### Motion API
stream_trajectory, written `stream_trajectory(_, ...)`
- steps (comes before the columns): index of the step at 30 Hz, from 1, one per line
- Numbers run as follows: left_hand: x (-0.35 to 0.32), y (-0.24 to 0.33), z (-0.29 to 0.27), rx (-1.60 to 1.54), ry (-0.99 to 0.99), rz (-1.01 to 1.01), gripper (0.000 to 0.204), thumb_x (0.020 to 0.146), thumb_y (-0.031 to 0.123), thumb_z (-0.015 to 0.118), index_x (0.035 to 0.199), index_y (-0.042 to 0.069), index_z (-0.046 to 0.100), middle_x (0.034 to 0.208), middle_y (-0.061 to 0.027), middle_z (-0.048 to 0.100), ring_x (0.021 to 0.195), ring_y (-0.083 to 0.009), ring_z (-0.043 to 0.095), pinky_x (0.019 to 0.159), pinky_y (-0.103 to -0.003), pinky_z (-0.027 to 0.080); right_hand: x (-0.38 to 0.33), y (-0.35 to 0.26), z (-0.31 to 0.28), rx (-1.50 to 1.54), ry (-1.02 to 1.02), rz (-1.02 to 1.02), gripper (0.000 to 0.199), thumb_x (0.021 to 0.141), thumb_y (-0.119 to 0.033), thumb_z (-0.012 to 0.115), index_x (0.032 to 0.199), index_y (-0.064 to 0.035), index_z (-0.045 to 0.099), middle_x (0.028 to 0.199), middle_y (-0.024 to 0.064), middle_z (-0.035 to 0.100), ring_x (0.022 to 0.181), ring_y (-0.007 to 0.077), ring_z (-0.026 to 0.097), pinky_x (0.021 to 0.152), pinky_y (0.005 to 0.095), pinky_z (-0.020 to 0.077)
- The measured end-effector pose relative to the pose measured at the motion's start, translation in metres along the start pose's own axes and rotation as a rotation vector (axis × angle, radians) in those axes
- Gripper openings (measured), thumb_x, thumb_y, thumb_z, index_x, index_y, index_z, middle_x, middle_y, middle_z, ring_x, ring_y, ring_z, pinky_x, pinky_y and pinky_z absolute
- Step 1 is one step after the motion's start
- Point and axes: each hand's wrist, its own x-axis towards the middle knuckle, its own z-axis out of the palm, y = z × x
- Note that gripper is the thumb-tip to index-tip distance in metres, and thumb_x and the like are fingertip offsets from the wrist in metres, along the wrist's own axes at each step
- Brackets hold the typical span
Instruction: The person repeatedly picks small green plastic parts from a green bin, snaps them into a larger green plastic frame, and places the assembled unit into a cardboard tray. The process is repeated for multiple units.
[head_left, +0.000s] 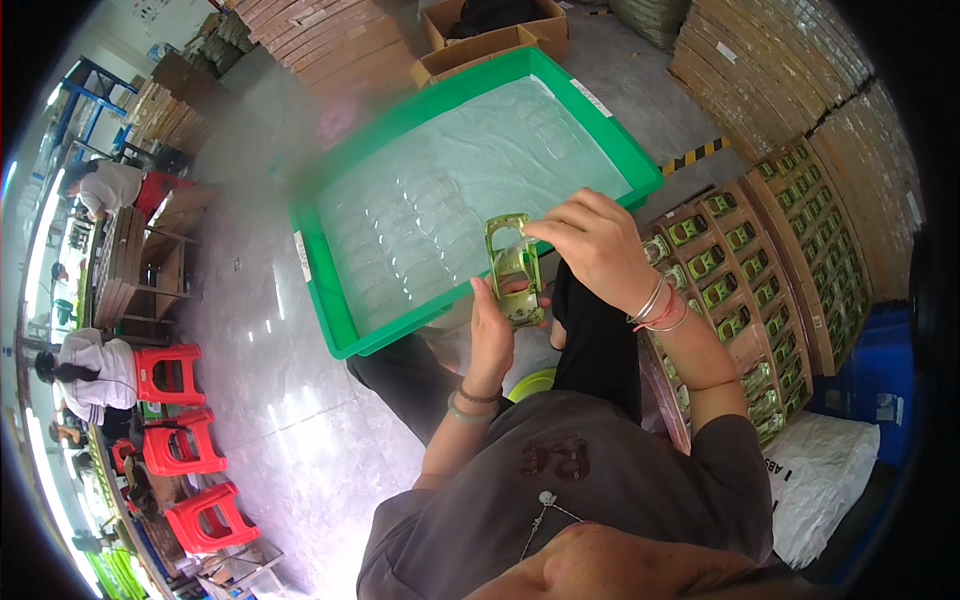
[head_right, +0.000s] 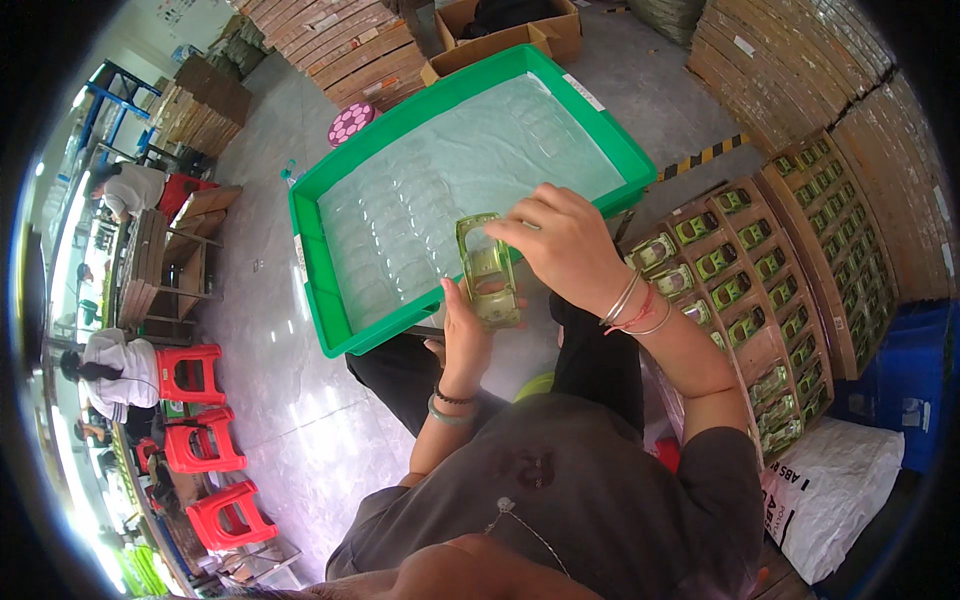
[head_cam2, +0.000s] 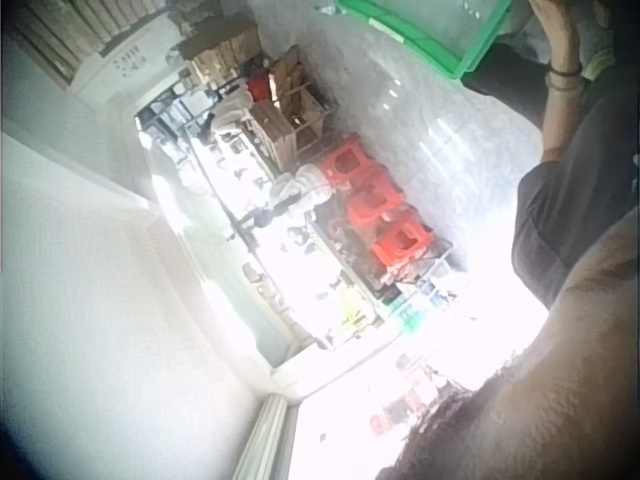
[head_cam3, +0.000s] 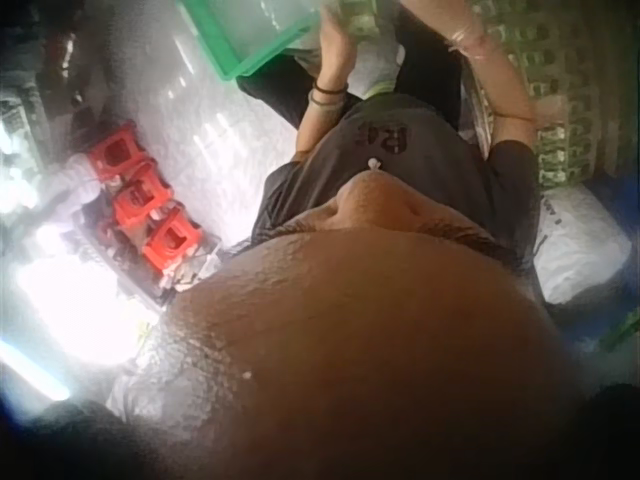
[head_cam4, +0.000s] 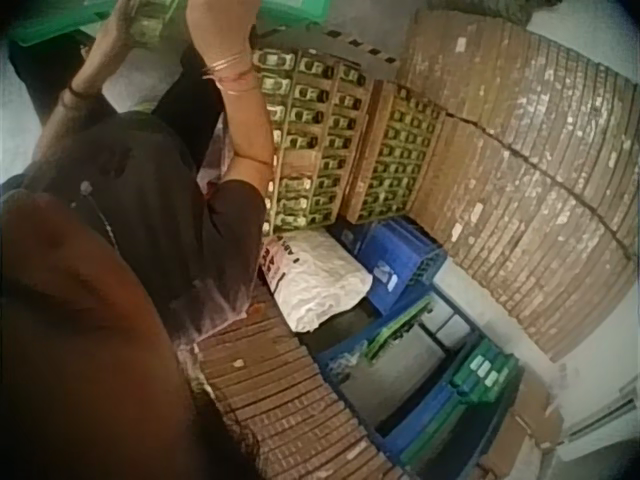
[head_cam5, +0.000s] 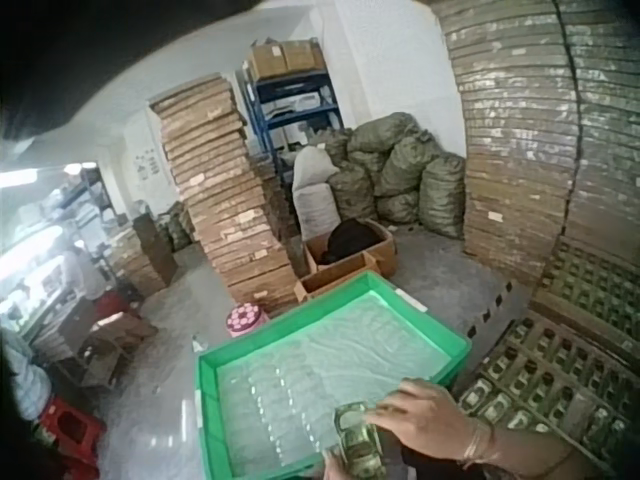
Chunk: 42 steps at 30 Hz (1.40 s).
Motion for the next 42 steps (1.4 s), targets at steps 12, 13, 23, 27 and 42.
stream_trajectory(12, -0.001, -0.009, -0.003, 0.044, -0.027, -0.021, 0.068, 0.101, 0.051, 0.009, 0.122, -0.001, 0.049, 0.101, -0.0160, 0.062, 0.083, -0.0265, 0.068, 0.063, -0.036, 0.058, 0.005, -0.003, -0.003, -0.138, -0.004, -0.137, 0.038, 0.073, -0.010, 0.061, 0.110, -0.0155, 0.070, 0.079, -0.0006, 0.056, 0.089, 0.0199, 0.053, 0.080, 0.0352, 0.0472)
stream_trajectory(13, -0.002, -0.008, -0.002, 0.037, -0.024, -0.030, 0.068, 0.101, 0.051, 0.009, 0.122, -0.001, 0.049, 0.101, -0.0159, 0.063, 0.083, -0.0264, 0.068, 0.063, -0.036, 0.058, 0.004, -0.003, -0.003, -0.133, -0.017, -0.143, 0.038, 0.073, -0.010, 0.061, 0.110, -0.0152, 0.069, 0.079, -0.0004, 0.057, 0.089, 0.0202, 0.054, 0.081, 0.0355, 0.0470)
stream_trajectory(23, -0.006, -0.008, 0.007, 0.008, -0.051, -0.005, 0.068, 0.100, 0.054, 0.014, 0.114, -0.002, 0.049, 0.099, -0.0173, 0.061, 0.079, -0.0233, 0.067, 0.058, -0.033, 0.056, -0.006, -0.003, 0.010, -0.037, -0.123, -0.124, 0.036, 0.073, -0.006, 0.062, 0.107, -0.0140, 0.070, 0.081, 0.0011, 0.060, 0.095, 0.0219, 0.055, 0.087, 0.0367, 0.0451)
stream_trajectory(27, -0.005, -0.011, 0.006, 0.050, -0.070, 0.003, 0.068, 0.100, 0.054, 0.014, 0.114, -0.002, 0.049, 0.096, -0.0167, 0.061, 0.076, -0.0235, 0.067, 0.059, -0.033, 0.056, -0.003, 0.015, 0.014, 0.221, -0.244, -0.095, 0.031, 0.077, -0.005, 0.062, 0.106, -0.0138, 0.071, 0.081, 0.0023, 0.061, 0.099, 0.0241, 0.055, 0.091, 0.0365, 0.0430)
stream_trajectory(42, -0.006, -0.011, 0.016, 0.087, -0.080, 0.039, 0.043, 0.104, 0.035, 0.032, 0.123, 0.000, 0.046, 0.100, -0.0134, 0.060, 0.075, -0.0204, 0.065, 0.060, -0.031, 0.054, -0.038, -0.008, 0.042, 0.163, -0.167, 0.328, 0.030, 0.077, -0.005, 0.064, 0.107, -0.0056, 0.064, 0.120, 0.0165, 0.051, 0.096, 0.0304, 0.061, 0.082, 0.0366, 0.0513)
